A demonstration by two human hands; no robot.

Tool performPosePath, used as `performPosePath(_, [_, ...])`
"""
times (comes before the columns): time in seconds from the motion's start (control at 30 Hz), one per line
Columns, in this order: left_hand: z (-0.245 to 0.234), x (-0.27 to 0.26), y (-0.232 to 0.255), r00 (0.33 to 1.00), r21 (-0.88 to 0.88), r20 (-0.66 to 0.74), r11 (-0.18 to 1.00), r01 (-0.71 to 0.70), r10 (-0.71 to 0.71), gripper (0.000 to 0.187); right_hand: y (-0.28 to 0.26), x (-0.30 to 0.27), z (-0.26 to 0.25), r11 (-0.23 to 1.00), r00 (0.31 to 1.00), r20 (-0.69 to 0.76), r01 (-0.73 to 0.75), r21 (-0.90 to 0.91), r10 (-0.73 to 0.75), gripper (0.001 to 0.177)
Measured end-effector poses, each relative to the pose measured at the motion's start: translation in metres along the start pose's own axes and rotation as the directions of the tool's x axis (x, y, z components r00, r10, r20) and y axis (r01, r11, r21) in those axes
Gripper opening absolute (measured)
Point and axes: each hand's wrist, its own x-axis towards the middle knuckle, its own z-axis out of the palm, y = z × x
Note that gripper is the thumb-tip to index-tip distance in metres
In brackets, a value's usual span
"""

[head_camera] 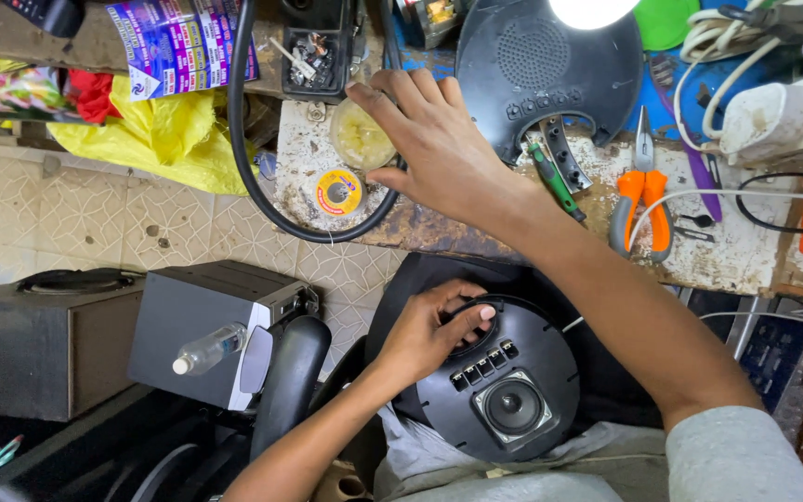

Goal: The person assembles a circular electronic device, likely a speaker, by fitting a handle into the casing and securing it. They then use a screwdriver to tighten screws around the device's perimeter and center while holding it on their lap.

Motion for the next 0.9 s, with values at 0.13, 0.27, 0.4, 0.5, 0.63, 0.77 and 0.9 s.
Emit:
performPosePath(0.13, [-0.001, -0.002, 0.005, 0.998, 0.002, 0.014, 0.998, 0.067, -0.067, 0.037, -0.001, -0.029, -0.033, 0.998, 0.999, -0.032, -0.016, 0.067, 0.018, 0.081])
performPosePath(0.27, [0.000, -0.002, 0.002, 0.997, 0.000, -0.007, 0.997, 0.082, -0.082, 0.031, 0.005, -0.073, -0.052, 0.968, 0.965, -0.186, -0.148, 0.202, 0.186, 0.040])
performPosePath(0.4, [0.002, -0.005, 0.009, 1.000, 0.046, -0.008, 0.999, 0.030, -0.029, 0.024, 0.012, -0.113, -0.077, 0.917, 0.913, -0.159, -0.342, 0.206, 0.377, 0.016])
performPosePath(0.5, [0.004, -0.007, 0.013, 1.000, 0.054, -0.013, 0.998, 0.029, -0.028, 0.025, 0.020, -0.139, -0.090, 0.879, 0.874, -0.103, -0.464, 0.106, 0.474, 0.028])
performPosePath(0.63, [0.005, -0.006, 0.009, 0.999, 0.041, -0.020, 0.999, 0.036, -0.035, 0.025, 0.023, -0.157, -0.092, 0.858, 0.848, -0.130, -0.511, 0.060, 0.514, 0.043])
performPosePath(0.77, [0.003, -0.001, -0.003, 0.999, 0.023, -0.013, 0.999, -0.046, 0.046, 0.026, 0.020, -0.153, -0.077, 0.817, 0.817, 0.000, -0.576, 0.001, 0.576, 0.011])
performPosePath(0.9, [0.002, 0.000, -0.009, 0.993, 0.026, -0.017, 0.992, -0.120, 0.120, 0.027, 0.020, -0.159, -0.043, 0.815, 0.831, 0.051, -0.530, -0.235, 0.554, 0.034])
